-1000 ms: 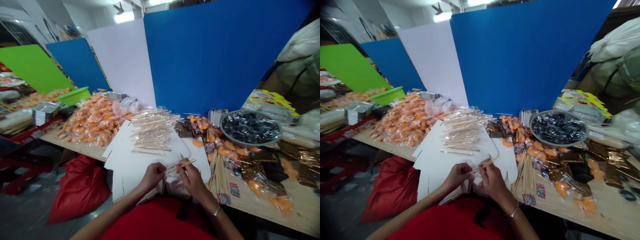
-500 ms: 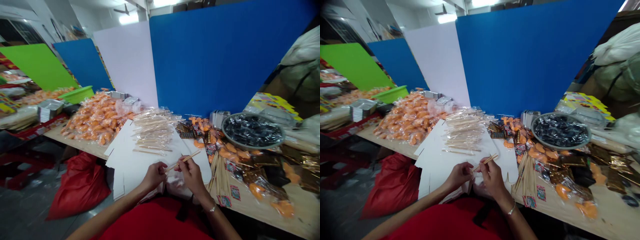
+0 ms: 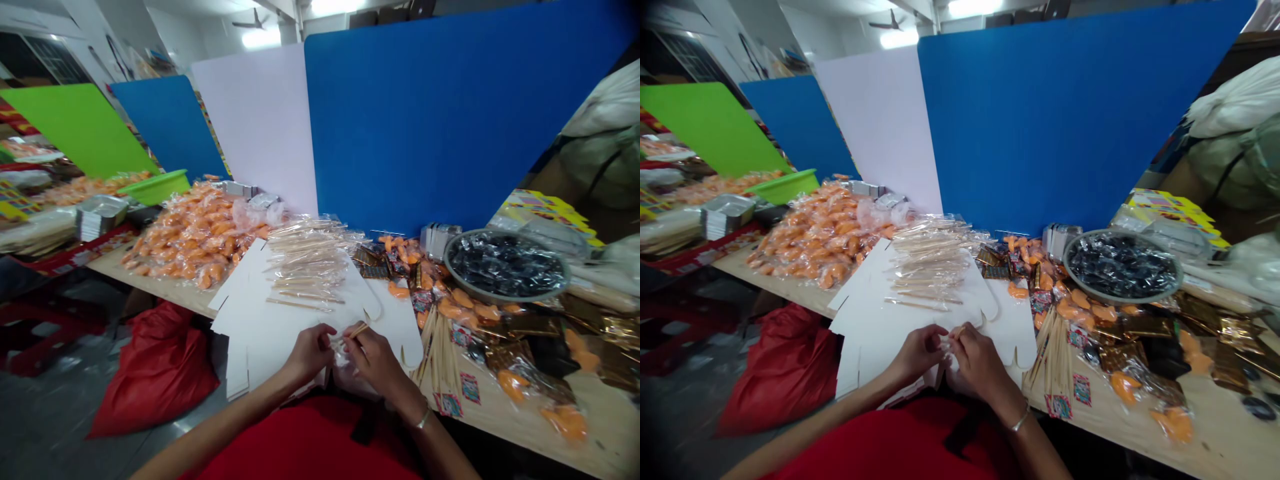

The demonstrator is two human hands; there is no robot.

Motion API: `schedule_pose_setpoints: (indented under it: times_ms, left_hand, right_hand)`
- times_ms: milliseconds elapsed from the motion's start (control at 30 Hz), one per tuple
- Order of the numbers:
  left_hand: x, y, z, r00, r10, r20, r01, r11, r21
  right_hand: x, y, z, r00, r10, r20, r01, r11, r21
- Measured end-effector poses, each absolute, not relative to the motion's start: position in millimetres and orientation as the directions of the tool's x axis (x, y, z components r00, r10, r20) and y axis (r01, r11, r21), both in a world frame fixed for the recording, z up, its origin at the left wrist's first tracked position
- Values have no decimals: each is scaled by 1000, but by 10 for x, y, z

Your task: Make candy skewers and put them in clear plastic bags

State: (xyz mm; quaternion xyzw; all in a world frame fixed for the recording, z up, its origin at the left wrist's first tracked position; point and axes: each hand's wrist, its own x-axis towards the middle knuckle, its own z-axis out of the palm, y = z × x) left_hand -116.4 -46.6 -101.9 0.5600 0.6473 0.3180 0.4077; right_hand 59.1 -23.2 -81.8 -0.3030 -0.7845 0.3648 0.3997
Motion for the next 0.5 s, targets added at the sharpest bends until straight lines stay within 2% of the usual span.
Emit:
schedule_pose_setpoints:
  times_ms: [100,200,333,400,467,500]
  left_hand:
    - [-1131,-462,-990,-38,991,-125,383,130,915]
    - [-1083,-463,-964,-52,995,-89,218,98,971]
    - [-1039,-473,-875,116,988,-105,-93,116,989]
    - [-1042,-484,-806,190,976,-105,-191,142,971]
    - [-1054,-502,-743,179,982,-55,-176,87,980]
    - [-1058,-513,-720,165,986,-18,-114,37,993]
  right_hand:
    - [580,-199,-855,-522,727,447,199,613,-765]
    - [610,-173,-909,-478,755,449,159,577,-801]
    - [693,-169,-938,-531,768,357,120,486,-866]
    - [723,-183,-933,-547,774,319,105,441,-891]
    - [735,-207,-923,-502,817,285,78,370,-926]
    - [734,-222,-917,-460,847,266,52,324,-945]
